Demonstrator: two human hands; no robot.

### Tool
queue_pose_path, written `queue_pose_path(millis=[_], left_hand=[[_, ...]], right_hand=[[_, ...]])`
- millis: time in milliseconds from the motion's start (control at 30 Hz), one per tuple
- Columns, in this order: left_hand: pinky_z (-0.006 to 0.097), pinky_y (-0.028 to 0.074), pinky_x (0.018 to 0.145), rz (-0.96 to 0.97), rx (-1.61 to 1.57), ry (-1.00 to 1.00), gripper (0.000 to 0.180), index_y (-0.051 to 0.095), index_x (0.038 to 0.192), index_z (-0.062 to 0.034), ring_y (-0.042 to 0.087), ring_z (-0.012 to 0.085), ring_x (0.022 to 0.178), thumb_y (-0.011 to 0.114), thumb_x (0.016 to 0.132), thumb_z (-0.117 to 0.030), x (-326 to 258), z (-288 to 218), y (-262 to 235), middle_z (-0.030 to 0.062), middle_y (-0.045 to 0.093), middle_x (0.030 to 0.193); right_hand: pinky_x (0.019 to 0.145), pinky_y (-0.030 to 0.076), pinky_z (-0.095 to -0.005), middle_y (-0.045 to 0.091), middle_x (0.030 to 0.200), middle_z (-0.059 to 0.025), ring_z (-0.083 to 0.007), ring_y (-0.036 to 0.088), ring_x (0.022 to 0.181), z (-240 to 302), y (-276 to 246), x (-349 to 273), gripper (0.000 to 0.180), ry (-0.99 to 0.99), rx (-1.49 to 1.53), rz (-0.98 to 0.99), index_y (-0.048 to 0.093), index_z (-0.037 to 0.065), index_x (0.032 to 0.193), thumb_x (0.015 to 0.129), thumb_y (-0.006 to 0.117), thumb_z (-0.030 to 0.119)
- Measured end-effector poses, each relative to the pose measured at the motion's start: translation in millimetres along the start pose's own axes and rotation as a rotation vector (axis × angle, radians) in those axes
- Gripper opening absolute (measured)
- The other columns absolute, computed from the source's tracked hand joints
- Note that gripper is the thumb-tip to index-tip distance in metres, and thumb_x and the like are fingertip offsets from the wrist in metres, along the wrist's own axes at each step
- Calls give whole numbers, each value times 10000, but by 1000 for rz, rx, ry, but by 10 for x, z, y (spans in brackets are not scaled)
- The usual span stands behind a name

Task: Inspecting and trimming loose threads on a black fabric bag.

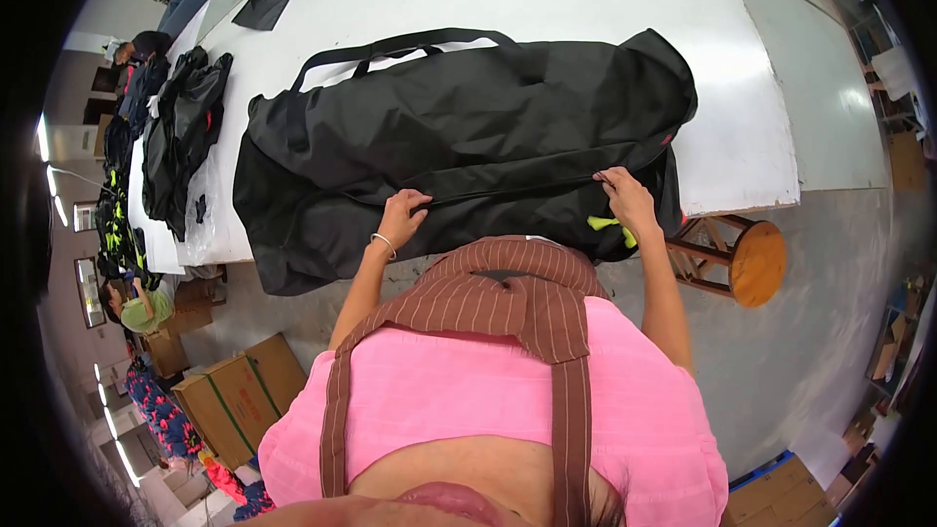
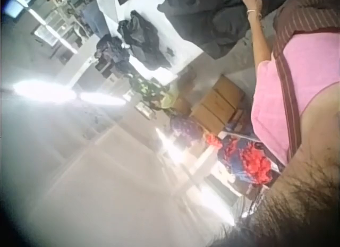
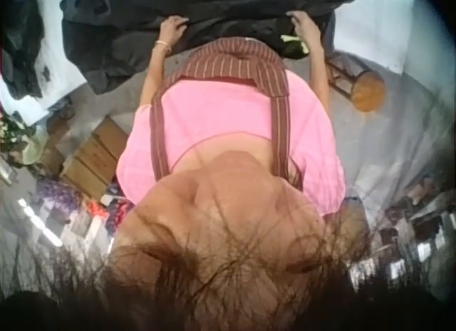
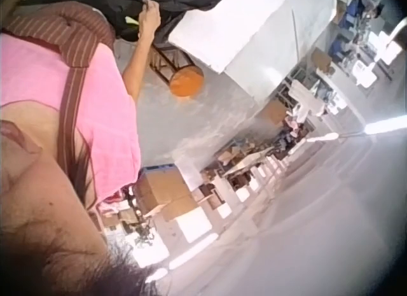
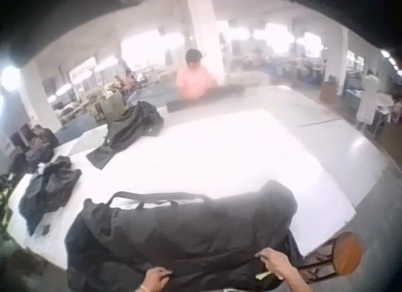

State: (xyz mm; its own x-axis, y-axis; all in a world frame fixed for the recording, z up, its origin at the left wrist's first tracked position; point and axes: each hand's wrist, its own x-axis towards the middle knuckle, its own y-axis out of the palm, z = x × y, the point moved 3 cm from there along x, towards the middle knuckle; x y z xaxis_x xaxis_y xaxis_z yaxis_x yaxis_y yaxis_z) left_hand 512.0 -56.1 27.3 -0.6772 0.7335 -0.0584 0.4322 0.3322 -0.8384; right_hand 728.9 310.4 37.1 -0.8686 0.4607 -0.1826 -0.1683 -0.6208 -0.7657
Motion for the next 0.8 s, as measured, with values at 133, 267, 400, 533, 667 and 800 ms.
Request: queue_pose_path(millis=[133,267,400,533,667,800], left_hand=[[276,520,705,34,-600,-176,223,672,1076,-20,673,163,741,573,898,-112,575,-188,-121,109,705,929],[284,515,768,66,-995,-208,329,579,1230,-24,634,152,877,570,917,-128,1328,-653,-106,71,655,1070],[373,496,881,179,-1441,-416,549,377,1390,-9,576,254,1071,598,915,-173,2057,-1098,224,112,476,1325],[390,493,860,218,-1729,-462,517,434,1339,-18,571,259,995,632,891,-183,2475,-1383,414,70,532,1084],[284,489,723,395,-1579,-259,90,682,929,-125,554,79,749,661,877,-195,2261,-1419,390,-60,576,859],[278,481,762,403,-1356,-369,206,647,1066,-112,570,83,818,666,877,-192,1596,-1172,392,-49,589,914]], right_hand=[[810,487,-404,644,1033,-74,-318,612,974,-49,0,48,189,9,36,-92,650,120,1049,914,521,156],[815,489,-417,657,1044,-85,-325,613,978,-80,24,73,193,43,52,-102,649,126,1054,909,525,153],[815,494,-413,659,1054,-79,-315,615,987,-150,106,82,191,52,39,-127,647,129,1056,905,532,155],[824,491,-403,657,1063,-78,-312,613,998,-247,221,96,192,51,74,-126,643,128,1061,905,535,150],[794,484,-379,663,1025,-84,-304,627,965,-369,339,136,178,96,216,-170,640,125,1049,900,543,141],[722,481,-354,668,878,-95,-283,646,844,-472,430,221,152,151,315,-176,643,112,1003,896,535,113]])
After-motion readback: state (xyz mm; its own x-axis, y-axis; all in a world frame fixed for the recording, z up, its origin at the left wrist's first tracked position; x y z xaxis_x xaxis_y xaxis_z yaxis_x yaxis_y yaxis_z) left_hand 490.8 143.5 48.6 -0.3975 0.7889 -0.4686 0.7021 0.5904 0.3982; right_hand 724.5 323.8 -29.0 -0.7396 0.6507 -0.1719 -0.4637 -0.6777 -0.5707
